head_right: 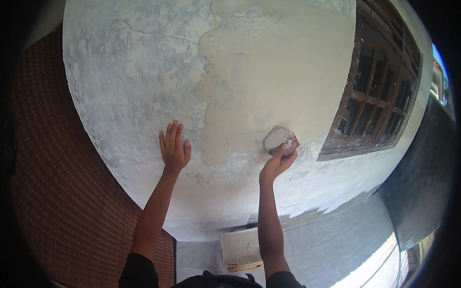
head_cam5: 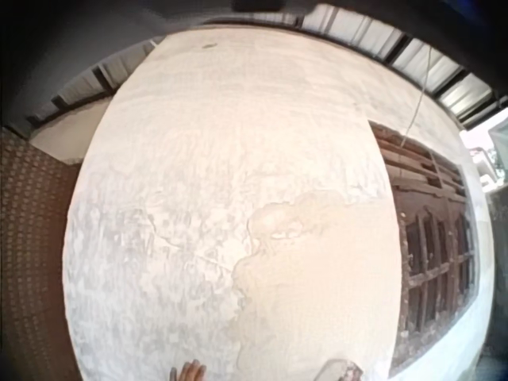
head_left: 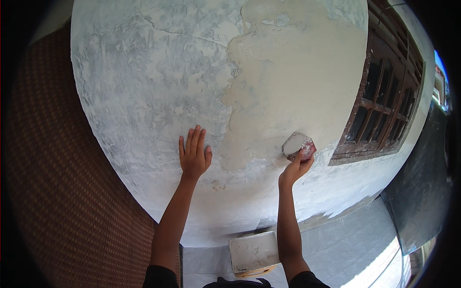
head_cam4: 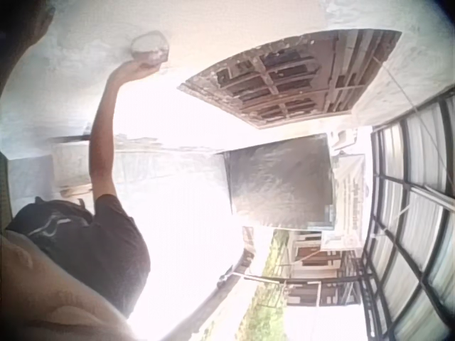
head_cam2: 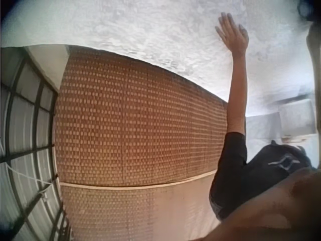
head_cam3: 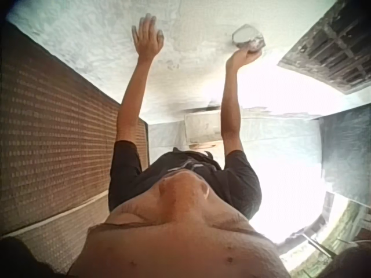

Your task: The person applies wall putty to a wall using a putty knife.

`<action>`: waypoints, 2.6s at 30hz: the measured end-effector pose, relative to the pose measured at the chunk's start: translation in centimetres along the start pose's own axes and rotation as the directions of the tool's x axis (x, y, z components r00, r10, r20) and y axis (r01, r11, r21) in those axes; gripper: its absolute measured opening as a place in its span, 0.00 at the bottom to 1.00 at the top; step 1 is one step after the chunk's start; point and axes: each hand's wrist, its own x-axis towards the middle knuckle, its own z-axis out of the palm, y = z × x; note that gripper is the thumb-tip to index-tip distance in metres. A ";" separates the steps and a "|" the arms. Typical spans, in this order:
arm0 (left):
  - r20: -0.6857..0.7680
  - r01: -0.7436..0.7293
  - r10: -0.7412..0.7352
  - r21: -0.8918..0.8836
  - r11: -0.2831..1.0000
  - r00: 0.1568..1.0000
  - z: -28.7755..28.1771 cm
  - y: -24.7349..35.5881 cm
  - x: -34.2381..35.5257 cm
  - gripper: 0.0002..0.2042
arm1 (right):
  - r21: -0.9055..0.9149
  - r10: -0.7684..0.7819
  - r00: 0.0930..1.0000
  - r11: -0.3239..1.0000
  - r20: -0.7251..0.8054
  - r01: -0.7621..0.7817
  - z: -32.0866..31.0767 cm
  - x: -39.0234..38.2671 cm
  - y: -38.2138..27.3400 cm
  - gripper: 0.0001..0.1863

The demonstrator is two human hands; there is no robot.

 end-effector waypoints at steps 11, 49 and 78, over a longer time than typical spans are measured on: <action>0.013 0.003 -0.003 -0.009 1.000 1.000 0.0 0.2 -0.1 0.24 | -0.037 -0.135 0.981 0.989 0.140 0.142 -0.6 -0.4 0.8 0.20; 0.027 -0.022 0.022 0.006 1.000 0.999 0.1 -0.1 -0.2 0.25 | -0.209 -0.356 0.693 0.779 0.627 0.590 -0.1 -6.2 2.6 0.14; 0.008 0.002 -0.003 0.026 1.000 1.000 0.0 0.0 -0.1 0.24 | -0.025 -0.020 0.998 0.999 0.056 0.021 -2.1 -1.3 1.4 0.20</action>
